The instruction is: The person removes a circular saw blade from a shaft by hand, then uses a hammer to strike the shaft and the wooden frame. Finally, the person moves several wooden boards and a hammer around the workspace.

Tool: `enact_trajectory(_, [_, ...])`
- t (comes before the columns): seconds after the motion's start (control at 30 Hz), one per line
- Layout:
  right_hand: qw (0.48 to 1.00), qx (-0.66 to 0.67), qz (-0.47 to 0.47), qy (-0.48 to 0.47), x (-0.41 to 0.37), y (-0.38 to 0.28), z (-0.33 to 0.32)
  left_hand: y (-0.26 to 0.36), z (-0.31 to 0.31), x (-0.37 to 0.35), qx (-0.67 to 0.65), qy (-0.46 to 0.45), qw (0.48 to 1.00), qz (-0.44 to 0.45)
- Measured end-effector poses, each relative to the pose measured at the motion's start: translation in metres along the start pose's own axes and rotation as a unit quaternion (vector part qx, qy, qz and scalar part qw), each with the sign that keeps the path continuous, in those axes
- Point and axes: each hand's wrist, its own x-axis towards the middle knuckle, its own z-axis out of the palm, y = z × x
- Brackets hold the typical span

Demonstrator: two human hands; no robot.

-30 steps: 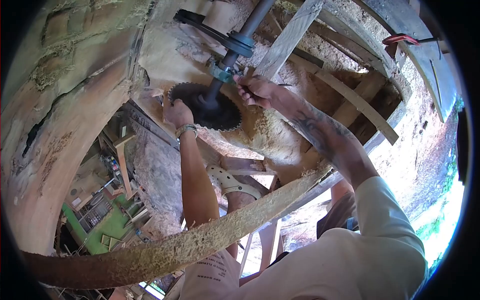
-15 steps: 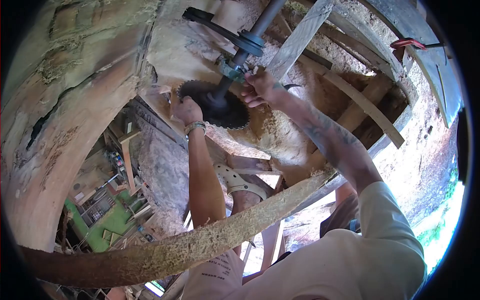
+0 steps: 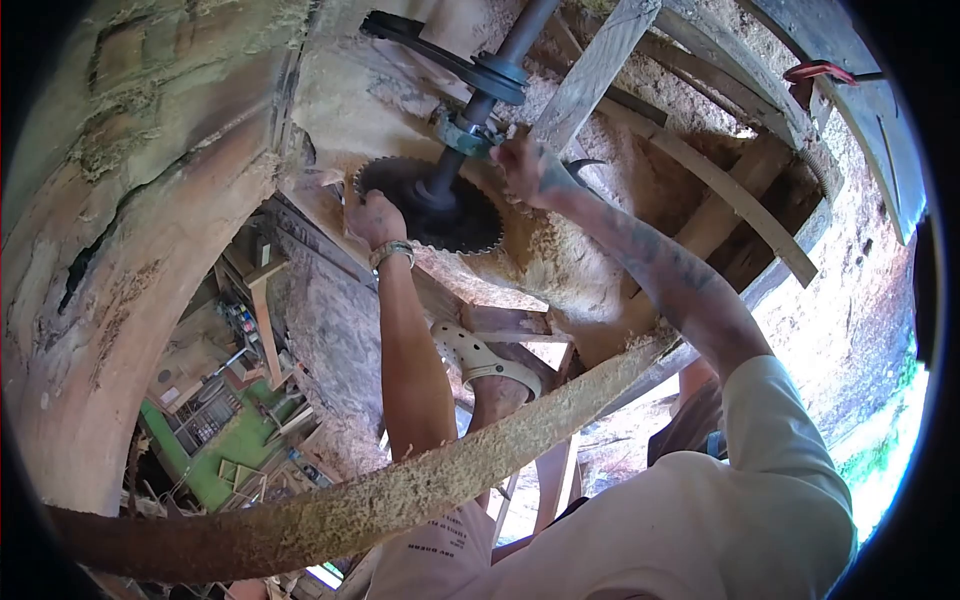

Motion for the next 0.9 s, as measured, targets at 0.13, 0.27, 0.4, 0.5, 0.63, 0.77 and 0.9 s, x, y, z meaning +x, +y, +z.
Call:
enact_trajectory(0.13, [0.851, 0.420, 0.294, -0.114, 0.011, -0.006, -0.004, 0.017, -0.005, -0.006, 0.010, -0.005, 0.999, -0.044])
enact_trajectory(0.27, [0.834, 0.428, 0.326, -0.123, 0.037, 0.011, -0.004, 0.007, -0.002, -0.001, 0.008, 0.001, 0.999, -0.032])
enact_trajectory(0.4, [0.947, 0.115, 0.267, -0.139, 0.042, -0.030, -0.022, 0.015, -0.006, -0.005, 0.004, -0.010, 0.999, -0.040])
enact_trajectory(0.5, [0.957, -0.287, 0.030, 0.023, 0.032, -0.053, -0.017, 0.019, -0.006, -0.006, 0.016, -0.003, 0.999, -0.035])
enact_trajectory(0.63, [0.906, -0.423, -0.017, -0.022, 0.034, -0.073, 0.005, -0.018, 0.010, 0.008, -0.068, 0.008, 0.998, 0.010])
enact_trajectory(0.77, [0.941, -0.336, -0.018, -0.019, 0.033, -0.069, 0.000, -0.027, 0.019, 0.012, -0.080, 0.006, 0.997, 0.015])
enact_trajectory(0.9, [0.974, -0.126, 0.167, -0.083, 0.051, -0.060, -0.008, 0.009, 0.000, -0.002, 0.003, -0.038, 0.996, -0.076])
